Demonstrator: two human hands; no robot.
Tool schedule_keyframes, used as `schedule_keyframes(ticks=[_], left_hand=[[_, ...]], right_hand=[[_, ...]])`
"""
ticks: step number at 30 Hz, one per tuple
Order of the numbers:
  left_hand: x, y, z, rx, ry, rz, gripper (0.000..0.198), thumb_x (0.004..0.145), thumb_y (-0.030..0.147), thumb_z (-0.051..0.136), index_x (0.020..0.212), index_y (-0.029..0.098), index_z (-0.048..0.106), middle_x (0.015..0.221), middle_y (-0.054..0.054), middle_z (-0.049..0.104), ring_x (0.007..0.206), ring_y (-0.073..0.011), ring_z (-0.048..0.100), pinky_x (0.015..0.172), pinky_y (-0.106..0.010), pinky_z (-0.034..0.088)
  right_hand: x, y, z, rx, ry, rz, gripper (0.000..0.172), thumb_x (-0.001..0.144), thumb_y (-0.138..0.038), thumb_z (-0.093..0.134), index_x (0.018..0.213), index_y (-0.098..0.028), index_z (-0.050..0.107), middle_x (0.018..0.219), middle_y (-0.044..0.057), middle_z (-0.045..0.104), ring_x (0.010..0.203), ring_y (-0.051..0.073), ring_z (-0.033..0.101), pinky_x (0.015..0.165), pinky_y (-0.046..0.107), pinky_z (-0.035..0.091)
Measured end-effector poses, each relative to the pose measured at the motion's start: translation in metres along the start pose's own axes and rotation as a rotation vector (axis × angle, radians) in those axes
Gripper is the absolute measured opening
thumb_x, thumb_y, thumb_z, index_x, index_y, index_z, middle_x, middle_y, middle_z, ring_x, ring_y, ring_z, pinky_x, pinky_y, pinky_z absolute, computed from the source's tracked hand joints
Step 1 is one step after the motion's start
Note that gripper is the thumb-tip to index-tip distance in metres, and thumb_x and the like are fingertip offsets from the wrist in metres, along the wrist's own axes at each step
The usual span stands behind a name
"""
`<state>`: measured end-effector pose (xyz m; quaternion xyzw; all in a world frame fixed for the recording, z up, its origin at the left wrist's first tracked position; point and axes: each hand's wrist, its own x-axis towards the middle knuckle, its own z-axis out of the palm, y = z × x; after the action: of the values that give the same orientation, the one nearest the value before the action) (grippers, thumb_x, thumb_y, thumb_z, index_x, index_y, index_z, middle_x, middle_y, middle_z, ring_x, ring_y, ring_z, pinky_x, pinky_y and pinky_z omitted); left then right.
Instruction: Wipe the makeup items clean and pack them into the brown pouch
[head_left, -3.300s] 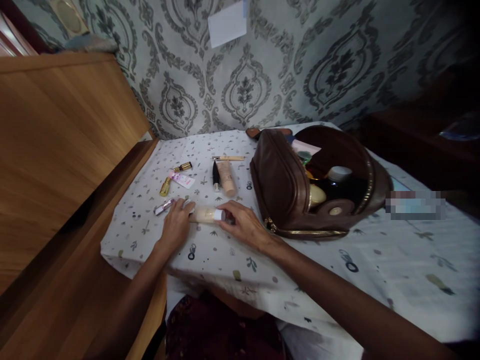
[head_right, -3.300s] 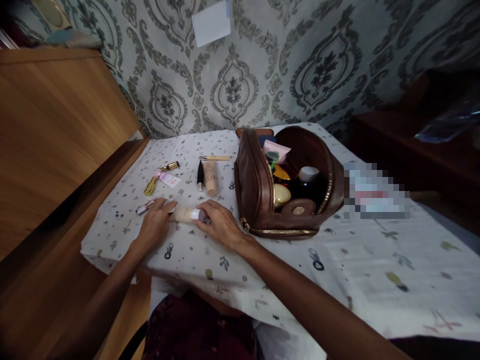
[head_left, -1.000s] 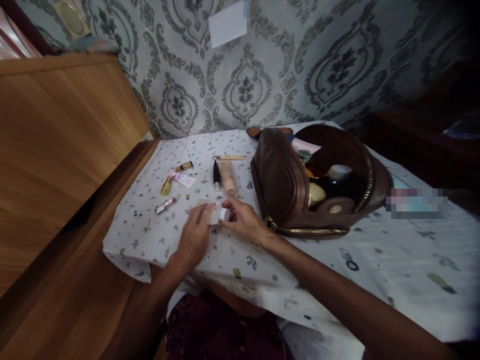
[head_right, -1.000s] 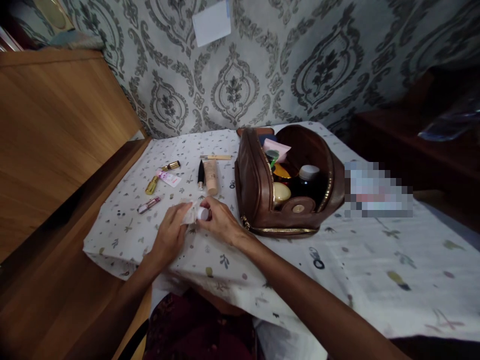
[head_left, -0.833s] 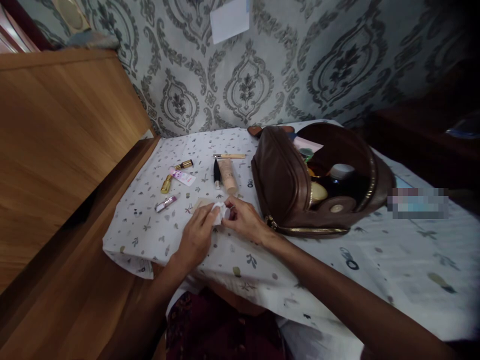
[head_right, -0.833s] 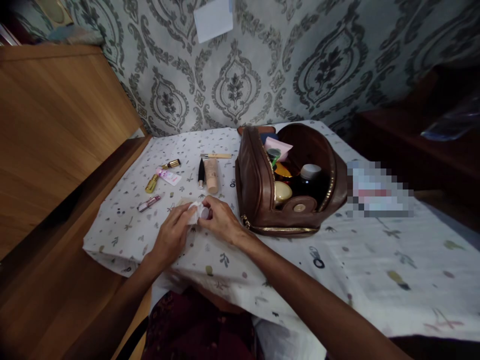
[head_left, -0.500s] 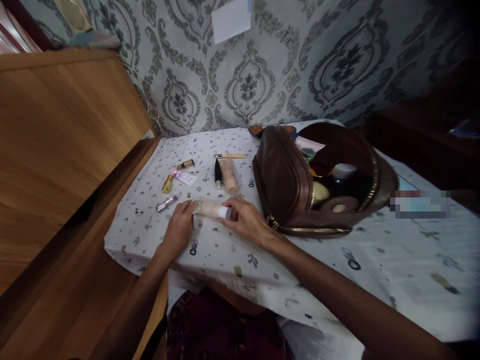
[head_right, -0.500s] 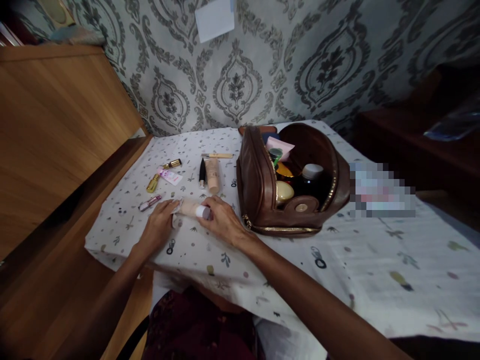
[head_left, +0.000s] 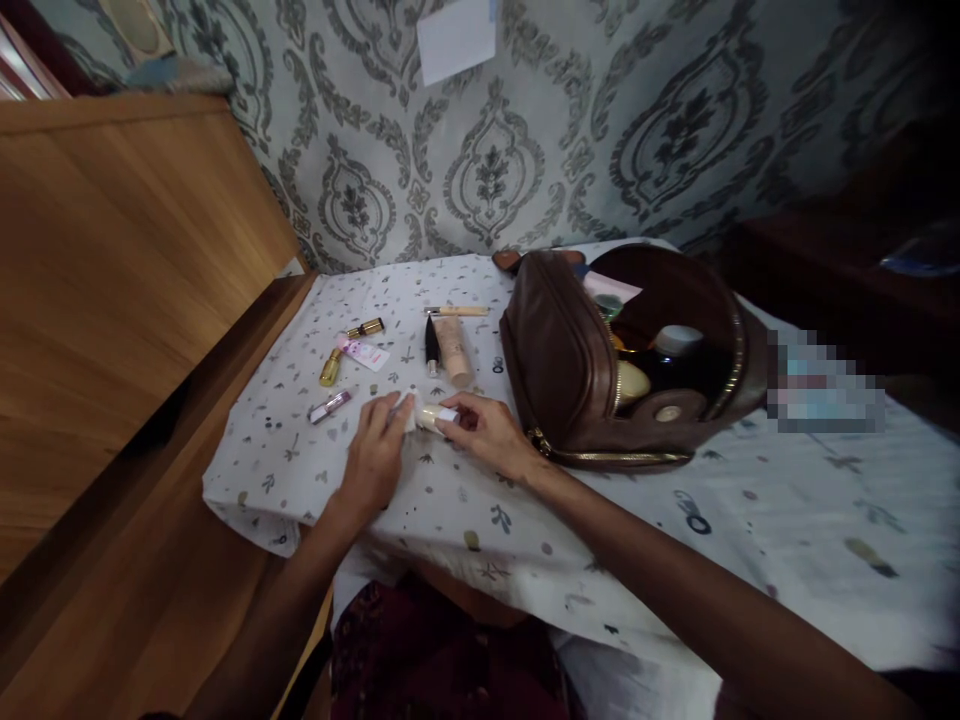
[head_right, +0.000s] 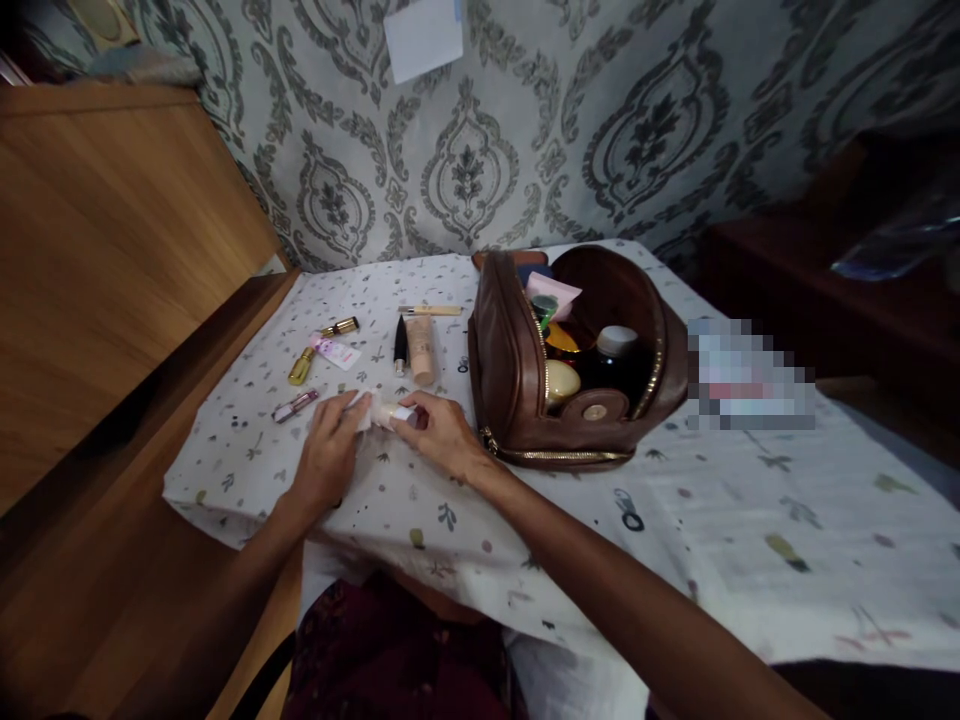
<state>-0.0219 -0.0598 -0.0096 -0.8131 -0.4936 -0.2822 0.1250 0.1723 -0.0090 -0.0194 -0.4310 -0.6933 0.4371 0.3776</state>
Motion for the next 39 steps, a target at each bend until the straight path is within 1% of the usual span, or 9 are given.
schedule_keyframes(ticks=[5,8,15,20,24,27,32,35,39], left_hand=[[0.007,-0.020,0.000,0.010,0.063,-0.074,0.051,0.090,0.001,0.034,0.136,0.014,0.052,0.127,-0.019,0.053,0.121,-0.0289,0.048,0.103,-0.054,0.042],[0.007,-0.003,0.002,-0.042,0.111,-0.033,0.051,0.093,0.002,0.033,0.140,0.016,0.048,0.128,-0.019,0.051,0.122,-0.0281,0.048,0.102,-0.052,0.044],[0.005,0.044,0.002,-0.192,0.165,0.098,0.058,0.096,0.006,0.035,0.151,0.026,0.032,0.131,-0.016,0.047,0.125,-0.0258,0.047,0.103,-0.047,0.045],[0.012,0.037,-0.004,-0.274,0.220,-0.228,0.057,0.098,0.026,0.046,0.152,0.024,0.030,0.145,-0.017,0.034,0.139,-0.0288,0.036,0.110,-0.047,0.039],[0.029,0.033,-0.014,-0.567,0.323,-0.552,0.064,0.091,0.043,0.058,0.148,0.021,0.039,0.142,-0.016,0.044,0.132,-0.0292,0.046,0.104,-0.041,0.046],[0.040,0.039,-0.021,-0.856,0.174,-0.715,0.069,0.085,0.050,0.064,0.144,0.019,0.045,0.124,-0.012,0.063,0.109,-0.0269,0.064,0.089,-0.037,0.056],[0.051,0.052,-0.031,-1.024,0.039,-0.665,0.059,0.085,0.052,0.062,0.134,0.019,0.057,0.108,-0.009,0.071,0.098,-0.0272,0.068,0.087,-0.040,0.057],[0.059,0.059,-0.036,-0.988,0.046,-0.588,0.054,0.085,0.053,0.061,0.126,0.018,0.063,0.107,-0.009,0.072,0.101,-0.0291,0.067,0.088,-0.040,0.057],[0.081,0.077,-0.040,-0.974,0.035,-0.513,0.048,0.086,0.051,0.061,0.120,0.018,0.066,0.099,-0.007,0.073,0.091,-0.0270,0.068,0.081,-0.037,0.058]], right_hand=[[0.001,-0.001,0.001,0.243,-0.032,0.159,0.039,0.078,-0.039,0.066,0.111,-0.016,0.064,0.065,-0.004,0.053,0.050,0.012,0.056,0.045,0.024,0.041],[0.002,-0.004,0.001,0.470,-0.081,0.222,0.050,0.076,-0.042,0.070,0.117,-0.015,0.061,0.065,-0.004,0.055,0.048,0.011,0.055,0.042,0.022,0.040],[0.002,-0.010,0.000,0.950,-0.143,0.289,0.045,0.059,-0.048,0.086,0.084,-0.017,0.065,0.066,-0.003,0.060,0.054,0.008,0.056,0.048,0.018,0.042],[-0.002,-0.020,-0.006,1.037,-0.230,0.251,0.053,0.060,-0.049,0.087,0.096,-0.020,0.061,0.066,-0.003,0.063,0.053,0.007,0.057,0.047,0.016,0.040],[-0.007,-0.022,-0.004,0.887,-0.305,0.111,0.055,0.069,-0.049,0.082,0.111,-0.022,0.060,0.071,-0.003,0.064,0.053,0.008,0.058,0.045,0.016,0.037],[-0.007,-0.022,0.002,0.757,-0.238,-0.006,0.066,0.065,-0.046,0.085,0.122,-0.026,0.059,0.082,-0.003,0.061,0.061,0.010,0.061,0.052,0.019,0.043],[-0.019,-0.040,-0.008,0.472,-0.018,-0.188,0.063,0.069,-0.034,0.081,0.128,-0.027,0.060,0.082,-0.002,0.059,0.068,0.013,0.055,0.061,0.025,0.047],[-0.039,-0.067,-0.035,0.180,0.156,-0.353,0.058,0.077,-0.026,0.074,0.133,-0.028,0.057,0.106,0.004,0.064,0.085,0.018,0.059,0.073,0.031,0.051],[-0.061,-0.098,-0.086,0.002,0.307,-0.449,0.036,0.089,-0.033,0.063,0.124,-0.026,0.062,0.105,0.007,0.062,0.084,0.018,0.059,0.072,0.033,0.052]])
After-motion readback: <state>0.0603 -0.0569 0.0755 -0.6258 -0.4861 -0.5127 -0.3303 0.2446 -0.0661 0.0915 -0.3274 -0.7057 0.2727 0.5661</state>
